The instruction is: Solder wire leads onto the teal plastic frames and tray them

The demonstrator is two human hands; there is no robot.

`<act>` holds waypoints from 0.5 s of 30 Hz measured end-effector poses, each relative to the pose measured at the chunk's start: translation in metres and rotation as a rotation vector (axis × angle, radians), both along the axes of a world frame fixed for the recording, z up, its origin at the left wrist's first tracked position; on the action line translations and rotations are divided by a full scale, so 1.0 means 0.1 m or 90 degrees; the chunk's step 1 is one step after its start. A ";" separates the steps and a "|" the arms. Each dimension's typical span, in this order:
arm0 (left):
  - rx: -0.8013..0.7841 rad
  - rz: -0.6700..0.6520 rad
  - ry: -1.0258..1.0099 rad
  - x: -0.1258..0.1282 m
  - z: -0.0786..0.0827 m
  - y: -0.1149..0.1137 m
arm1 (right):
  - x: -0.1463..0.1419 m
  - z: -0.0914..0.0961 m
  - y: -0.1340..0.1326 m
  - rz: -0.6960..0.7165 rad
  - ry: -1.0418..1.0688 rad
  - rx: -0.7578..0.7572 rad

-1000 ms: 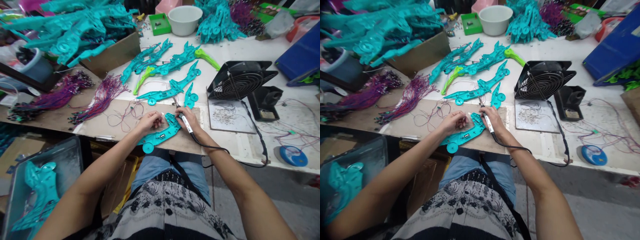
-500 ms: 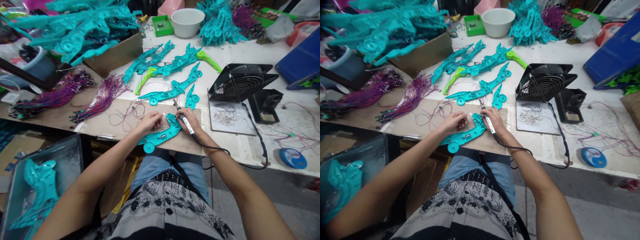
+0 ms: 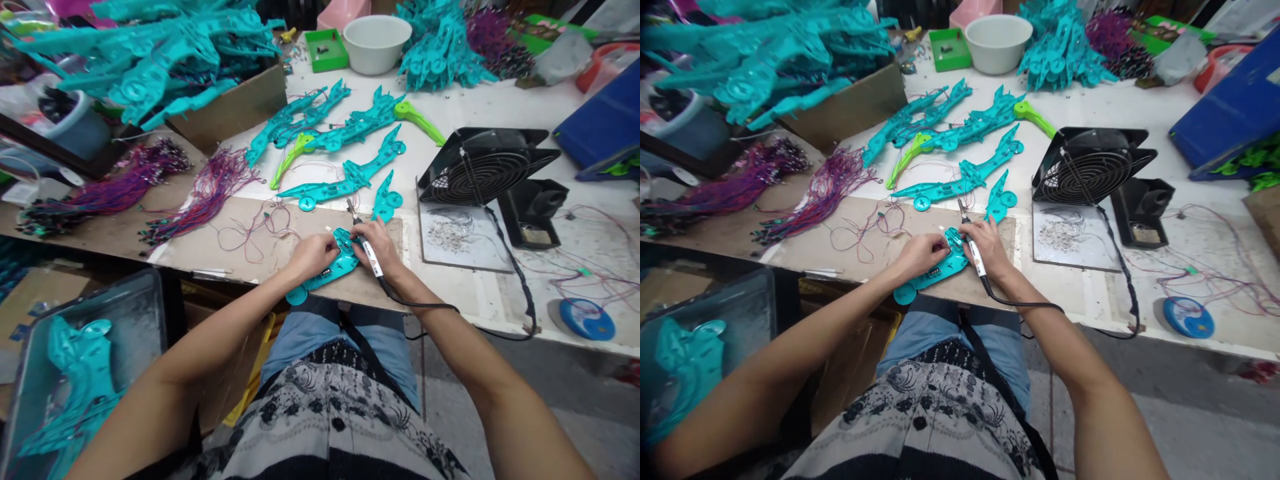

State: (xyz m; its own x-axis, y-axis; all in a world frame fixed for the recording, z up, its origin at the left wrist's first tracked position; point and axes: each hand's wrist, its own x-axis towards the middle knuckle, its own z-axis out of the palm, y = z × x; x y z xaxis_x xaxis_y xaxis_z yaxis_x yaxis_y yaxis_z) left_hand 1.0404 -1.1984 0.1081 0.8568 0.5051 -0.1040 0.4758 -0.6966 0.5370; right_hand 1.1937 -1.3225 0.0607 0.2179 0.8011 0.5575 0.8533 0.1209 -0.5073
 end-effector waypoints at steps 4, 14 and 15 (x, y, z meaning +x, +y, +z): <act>-0.048 -0.013 -0.009 -0.01 0.00 0.03 | 0.01 0.00 0.01 0.001 -0.002 -0.015; -0.055 0.045 -0.045 0.02 0.02 -0.04 | -0.01 -0.02 -0.02 -0.016 -0.003 -0.003; -0.040 0.048 -0.061 0.03 0.02 -0.05 | -0.01 -0.02 -0.02 -0.017 0.002 -0.008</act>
